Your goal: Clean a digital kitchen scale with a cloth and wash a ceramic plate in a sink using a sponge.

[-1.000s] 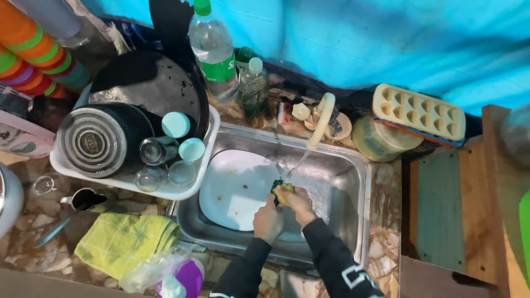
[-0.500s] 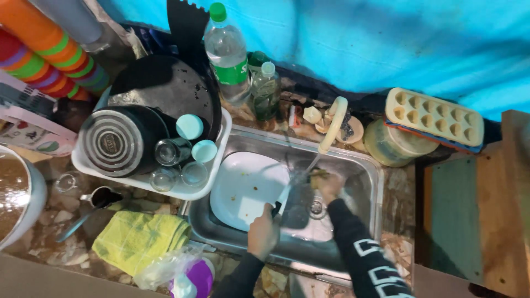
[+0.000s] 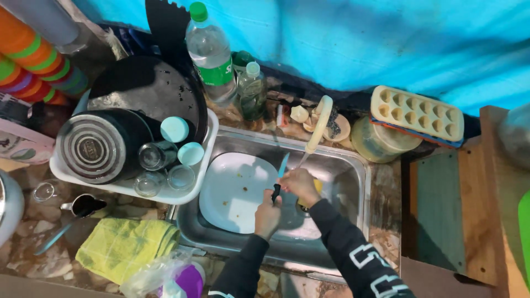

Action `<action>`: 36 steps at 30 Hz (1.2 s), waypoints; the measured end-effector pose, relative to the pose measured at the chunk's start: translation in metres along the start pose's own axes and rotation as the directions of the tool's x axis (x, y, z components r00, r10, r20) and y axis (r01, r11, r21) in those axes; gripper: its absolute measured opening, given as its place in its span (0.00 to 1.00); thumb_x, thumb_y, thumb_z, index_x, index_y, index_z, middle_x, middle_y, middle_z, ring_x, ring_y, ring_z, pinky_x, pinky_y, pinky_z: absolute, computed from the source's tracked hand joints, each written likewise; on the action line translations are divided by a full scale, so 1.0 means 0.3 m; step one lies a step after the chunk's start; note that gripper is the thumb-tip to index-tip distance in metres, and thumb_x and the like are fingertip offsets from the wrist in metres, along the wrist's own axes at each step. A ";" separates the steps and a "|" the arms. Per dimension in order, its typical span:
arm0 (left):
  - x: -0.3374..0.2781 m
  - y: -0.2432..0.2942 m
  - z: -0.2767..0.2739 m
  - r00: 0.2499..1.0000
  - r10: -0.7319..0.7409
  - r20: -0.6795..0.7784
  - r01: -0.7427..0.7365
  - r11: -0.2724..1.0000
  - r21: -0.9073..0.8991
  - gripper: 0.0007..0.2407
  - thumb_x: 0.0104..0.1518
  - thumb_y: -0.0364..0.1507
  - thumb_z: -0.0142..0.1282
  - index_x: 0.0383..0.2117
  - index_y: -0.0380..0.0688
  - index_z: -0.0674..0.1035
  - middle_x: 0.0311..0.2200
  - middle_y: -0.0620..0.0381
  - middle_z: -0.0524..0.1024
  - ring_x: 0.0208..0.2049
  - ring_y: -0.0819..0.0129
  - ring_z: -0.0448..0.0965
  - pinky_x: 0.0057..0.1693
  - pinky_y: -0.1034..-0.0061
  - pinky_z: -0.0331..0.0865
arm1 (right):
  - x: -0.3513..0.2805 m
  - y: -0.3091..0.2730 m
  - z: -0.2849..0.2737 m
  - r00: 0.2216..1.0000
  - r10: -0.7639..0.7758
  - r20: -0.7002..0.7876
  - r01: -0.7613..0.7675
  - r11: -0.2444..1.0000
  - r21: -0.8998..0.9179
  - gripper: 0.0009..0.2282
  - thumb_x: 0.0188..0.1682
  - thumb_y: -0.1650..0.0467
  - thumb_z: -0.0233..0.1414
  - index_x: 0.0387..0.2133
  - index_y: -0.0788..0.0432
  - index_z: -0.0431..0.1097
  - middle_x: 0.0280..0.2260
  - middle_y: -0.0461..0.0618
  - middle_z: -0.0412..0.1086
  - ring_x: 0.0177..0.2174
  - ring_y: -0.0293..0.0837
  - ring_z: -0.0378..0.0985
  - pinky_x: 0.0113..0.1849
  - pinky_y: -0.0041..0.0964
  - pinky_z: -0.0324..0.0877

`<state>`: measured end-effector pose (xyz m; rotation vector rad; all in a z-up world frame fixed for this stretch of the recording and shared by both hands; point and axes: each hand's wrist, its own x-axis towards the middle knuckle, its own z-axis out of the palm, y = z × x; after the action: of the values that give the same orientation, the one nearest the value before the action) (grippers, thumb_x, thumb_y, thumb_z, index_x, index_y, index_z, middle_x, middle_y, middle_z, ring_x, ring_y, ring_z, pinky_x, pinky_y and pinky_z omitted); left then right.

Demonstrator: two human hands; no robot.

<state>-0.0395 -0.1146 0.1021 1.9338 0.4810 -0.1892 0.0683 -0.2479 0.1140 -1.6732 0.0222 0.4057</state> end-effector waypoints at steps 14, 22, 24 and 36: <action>0.001 0.066 -0.086 0.994 0.002 0.110 -0.013 0.996 0.094 0.11 0.62 0.40 0.49 0.45 0.55 0.69 0.33 0.40 0.81 0.40 0.35 0.79 0.45 0.47 0.69 | 0.032 -0.037 -0.045 0.933 0.357 0.032 -0.357 0.915 0.186 0.04 0.44 0.74 0.63 0.26 0.65 0.78 0.23 0.46 0.75 0.20 0.35 0.72 0.24 0.27 0.68; 0.015 0.102 -0.115 0.989 -0.026 0.142 0.004 0.988 0.152 0.12 0.62 0.39 0.50 0.47 0.55 0.68 0.34 0.38 0.81 0.39 0.33 0.79 0.45 0.45 0.70 | 0.060 0.027 -0.048 0.931 0.361 -0.058 -0.351 0.926 0.135 0.07 0.43 0.73 0.65 0.25 0.67 0.76 0.22 0.49 0.75 0.20 0.38 0.75 0.23 0.31 0.70; 0.022 0.086 -0.112 0.989 -0.028 0.146 0.005 0.987 0.160 0.12 0.61 0.39 0.49 0.48 0.54 0.68 0.34 0.37 0.81 0.39 0.33 0.79 0.45 0.44 0.69 | 0.035 0.006 -0.030 0.925 0.378 -0.035 -0.369 0.917 0.148 0.06 0.42 0.74 0.65 0.25 0.66 0.77 0.22 0.50 0.75 0.19 0.39 0.75 0.24 0.32 0.70; 0.006 0.098 -0.244 0.985 0.001 0.173 -0.048 0.962 0.270 0.09 0.61 0.39 0.51 0.42 0.54 0.71 0.31 0.42 0.81 0.36 0.36 0.80 0.42 0.45 0.69 | 0.147 0.142 -0.189 0.889 0.454 -0.062 -0.390 0.821 0.418 0.03 0.45 0.78 0.56 0.30 0.68 0.75 0.32 0.48 0.80 0.26 0.38 0.81 0.29 0.30 0.78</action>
<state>-0.0322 -0.0576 0.1561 2.1691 0.3282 -0.4216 0.1134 -0.2994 0.0661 -1.2821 0.5746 0.5595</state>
